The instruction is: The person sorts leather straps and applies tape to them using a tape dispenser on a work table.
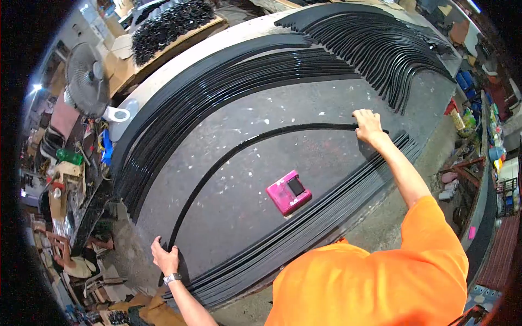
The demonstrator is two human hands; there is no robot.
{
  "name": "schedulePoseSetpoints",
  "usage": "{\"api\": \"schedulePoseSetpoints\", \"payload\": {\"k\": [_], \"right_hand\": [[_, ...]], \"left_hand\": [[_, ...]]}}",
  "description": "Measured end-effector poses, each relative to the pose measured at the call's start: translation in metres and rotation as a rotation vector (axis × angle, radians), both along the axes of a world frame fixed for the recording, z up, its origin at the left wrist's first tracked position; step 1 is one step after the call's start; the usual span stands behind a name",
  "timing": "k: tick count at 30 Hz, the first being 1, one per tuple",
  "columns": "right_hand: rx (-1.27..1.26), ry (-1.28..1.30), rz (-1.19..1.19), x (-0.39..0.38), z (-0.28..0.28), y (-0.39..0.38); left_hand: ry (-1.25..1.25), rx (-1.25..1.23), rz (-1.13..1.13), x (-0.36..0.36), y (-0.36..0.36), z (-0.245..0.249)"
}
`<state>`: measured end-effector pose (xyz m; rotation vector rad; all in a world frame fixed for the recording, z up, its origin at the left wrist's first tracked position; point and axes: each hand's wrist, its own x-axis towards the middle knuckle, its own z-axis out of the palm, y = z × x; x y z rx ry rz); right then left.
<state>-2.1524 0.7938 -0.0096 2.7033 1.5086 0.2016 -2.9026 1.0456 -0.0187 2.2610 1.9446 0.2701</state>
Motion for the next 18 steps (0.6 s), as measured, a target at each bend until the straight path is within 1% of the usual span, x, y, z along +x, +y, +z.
{"api": "schedulePoseSetpoints", "payload": {"k": [1, 4, 5, 6, 7, 8, 10, 15, 18], "right_hand": [[-0.016, -0.024, 0.046, 0.005, -0.007, 0.007], [-0.177, -0.004, 0.073, 0.013, -0.021, 0.011], [-0.176, 0.028, 0.075, 0.013, -0.020, 0.014], [-0.181, 0.054, 0.079, 0.015, -0.019, 0.016], [-0.180, 0.083, 0.084, 0.018, -0.018, 0.018], [-0.173, 0.110, 0.089, 0.023, -0.018, 0.023], [-0.098, 0.079, 0.051, 0.032, -0.018, 0.036], [-0.047, 0.028, 0.007, 0.069, -0.026, 0.092], [0.011, 0.040, -0.041, 0.083, -0.031, 0.126]], "left_hand": [[0.034, -0.038, 0.003, 0.011, 0.007, -0.001], [0.052, -0.143, -0.031, 0.029, 0.026, -0.007], [0.051, -0.226, -0.038, 0.038, 0.031, -0.001], [0.094, -0.230, -0.056, 0.037, 0.034, -0.007], [0.119, -0.230, -0.076, 0.032, 0.038, -0.013], [0.143, -0.223, -0.097, 0.037, 0.045, -0.009], [0.071, -0.152, -0.094, 0.049, 0.058, -0.004], [0.115, -0.044, -0.139, 0.077, 0.113, 0.000], [0.098, -0.036, -0.115, 0.096, 0.145, -0.004]]}}
